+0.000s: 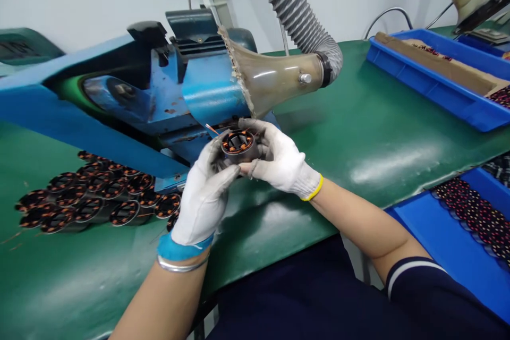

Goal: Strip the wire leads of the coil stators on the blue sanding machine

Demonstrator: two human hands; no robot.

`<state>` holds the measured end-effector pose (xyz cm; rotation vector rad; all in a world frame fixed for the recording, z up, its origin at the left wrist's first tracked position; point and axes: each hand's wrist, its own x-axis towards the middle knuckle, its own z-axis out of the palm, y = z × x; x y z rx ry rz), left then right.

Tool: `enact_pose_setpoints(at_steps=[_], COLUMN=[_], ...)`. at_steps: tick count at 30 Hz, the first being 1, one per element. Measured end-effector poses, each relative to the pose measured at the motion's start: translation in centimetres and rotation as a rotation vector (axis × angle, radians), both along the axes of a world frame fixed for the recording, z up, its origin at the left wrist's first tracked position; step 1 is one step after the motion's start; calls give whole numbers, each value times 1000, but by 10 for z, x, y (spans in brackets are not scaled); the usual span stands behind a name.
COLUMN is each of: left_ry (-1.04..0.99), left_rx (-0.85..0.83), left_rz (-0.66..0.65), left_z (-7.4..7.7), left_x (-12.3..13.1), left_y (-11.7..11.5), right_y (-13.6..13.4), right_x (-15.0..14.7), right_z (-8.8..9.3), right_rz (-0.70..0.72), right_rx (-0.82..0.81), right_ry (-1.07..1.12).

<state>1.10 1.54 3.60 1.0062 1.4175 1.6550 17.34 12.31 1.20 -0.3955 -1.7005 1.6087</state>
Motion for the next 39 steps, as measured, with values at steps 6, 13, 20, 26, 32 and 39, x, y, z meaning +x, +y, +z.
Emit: enact_pose_setpoints(at_steps=[6,13,20,26,32,39], left_ry=[7,129,151,293,315,375], left_rx=[-14,21,18,10,29,3], left_rz=[28,196,211,312,325,302], left_z=[-6,-17,-14,0,11,17], left_x=[-2,10,13,4,6,5], left_y=[0,-6,5,20,25,25], right_y=[10,-9,-28,-5,15,9], right_x=[5,8,1,-15,-32,-30], right_z=[2,20,33,26,10,12], right_rz=[53,163,-47,-71,-56,-131], right_rx=[-25,-217,-347,-340,-297,-322], right_ry=[-13,-100,-47,-44,-69,-63])
